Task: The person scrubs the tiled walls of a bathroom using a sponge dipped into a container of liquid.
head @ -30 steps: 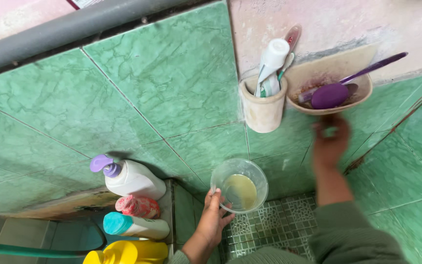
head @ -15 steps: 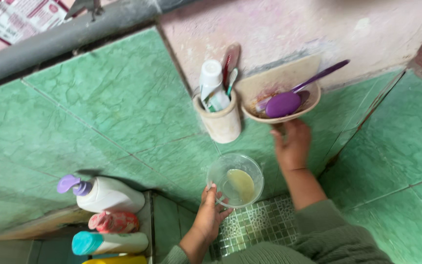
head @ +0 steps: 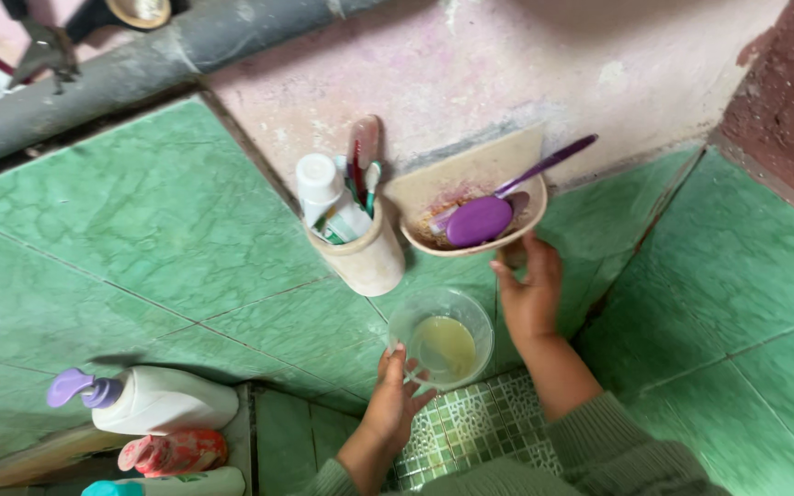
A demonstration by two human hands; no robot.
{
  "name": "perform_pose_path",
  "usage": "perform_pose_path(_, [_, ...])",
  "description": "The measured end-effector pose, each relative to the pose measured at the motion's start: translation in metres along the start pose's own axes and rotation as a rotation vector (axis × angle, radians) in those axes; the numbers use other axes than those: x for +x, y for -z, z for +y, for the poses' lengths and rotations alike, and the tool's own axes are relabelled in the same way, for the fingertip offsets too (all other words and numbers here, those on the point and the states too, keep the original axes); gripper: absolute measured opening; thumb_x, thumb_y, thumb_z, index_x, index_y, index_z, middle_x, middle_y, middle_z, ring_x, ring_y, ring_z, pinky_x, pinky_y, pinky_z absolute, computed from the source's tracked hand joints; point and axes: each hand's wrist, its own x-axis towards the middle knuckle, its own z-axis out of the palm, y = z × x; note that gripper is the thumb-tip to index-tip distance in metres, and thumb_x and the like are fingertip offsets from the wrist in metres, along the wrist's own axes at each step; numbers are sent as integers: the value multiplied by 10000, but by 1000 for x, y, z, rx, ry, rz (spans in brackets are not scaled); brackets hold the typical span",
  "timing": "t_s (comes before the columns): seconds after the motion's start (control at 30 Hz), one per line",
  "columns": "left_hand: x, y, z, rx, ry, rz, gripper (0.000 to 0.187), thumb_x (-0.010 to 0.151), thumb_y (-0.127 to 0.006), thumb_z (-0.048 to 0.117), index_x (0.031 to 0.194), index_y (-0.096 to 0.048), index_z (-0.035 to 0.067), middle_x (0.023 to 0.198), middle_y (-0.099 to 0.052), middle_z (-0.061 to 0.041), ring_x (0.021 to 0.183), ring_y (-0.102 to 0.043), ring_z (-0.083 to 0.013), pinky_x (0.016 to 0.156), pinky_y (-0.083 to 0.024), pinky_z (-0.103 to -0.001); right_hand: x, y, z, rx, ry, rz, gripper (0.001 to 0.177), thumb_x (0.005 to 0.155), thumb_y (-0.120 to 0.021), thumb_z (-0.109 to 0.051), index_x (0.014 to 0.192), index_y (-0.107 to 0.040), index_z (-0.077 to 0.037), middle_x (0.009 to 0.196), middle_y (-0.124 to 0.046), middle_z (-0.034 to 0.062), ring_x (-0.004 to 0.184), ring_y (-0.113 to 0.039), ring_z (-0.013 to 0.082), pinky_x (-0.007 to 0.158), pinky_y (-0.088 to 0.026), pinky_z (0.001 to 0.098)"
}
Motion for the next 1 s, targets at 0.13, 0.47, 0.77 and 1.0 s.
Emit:
perform_pose_path(0.13, [7, -17, 3, 32, 9, 0, 798, 863, -517, 556, 1520, -175, 259, 1462, -386, -113, 1216, -487, -287, 980, -468, -505, 40, 30, 20, -10, -14, 0, 686, 846, -825, -147, 1446, -504, -57, 1253, -563, 154, 1164, -545, 289, 1010, -466, 424])
perform_pose_path(0.47, [4, -25, 2, 17, 32, -1, 745, 873, -503, 549, 1506, -229, 270, 1437, -402, -105, 1243, -487, -278, 992, -476, -502, 69, 55, 162, 361, -532, 370, 760, 900, -791, -78, 1503, -328, -77, 1363, -555, 116, 1182, -604, 190, 969, -550, 315])
perform_pose_path(0.77, [3, -18, -7, -3, 19, -16, 764, 881, -477, 554, 1519, -213, 227, 1458, -390, -134, 1267, -474, -308, 1014, -456, -528, 82, 66, 69, -141, -66, 231, 692, 1003, -741, -6, 1553, -323, -51, 1425, -527, 222, 1205, -580, 279, 995, -507, 350])
perform_pose_path(1.0, [2, -11, -7, 41, 108, 50, 776, 863, -489, 559, 1523, -185, 286, 1478, -388, -111, 1294, -487, -305, 1037, -447, -508, 14, 26, 207, 139, -844, 378, 562, 958, -655, -37, 1452, -398, -116, 1253, -587, 80, 936, -637, 178, 709, -557, 336])
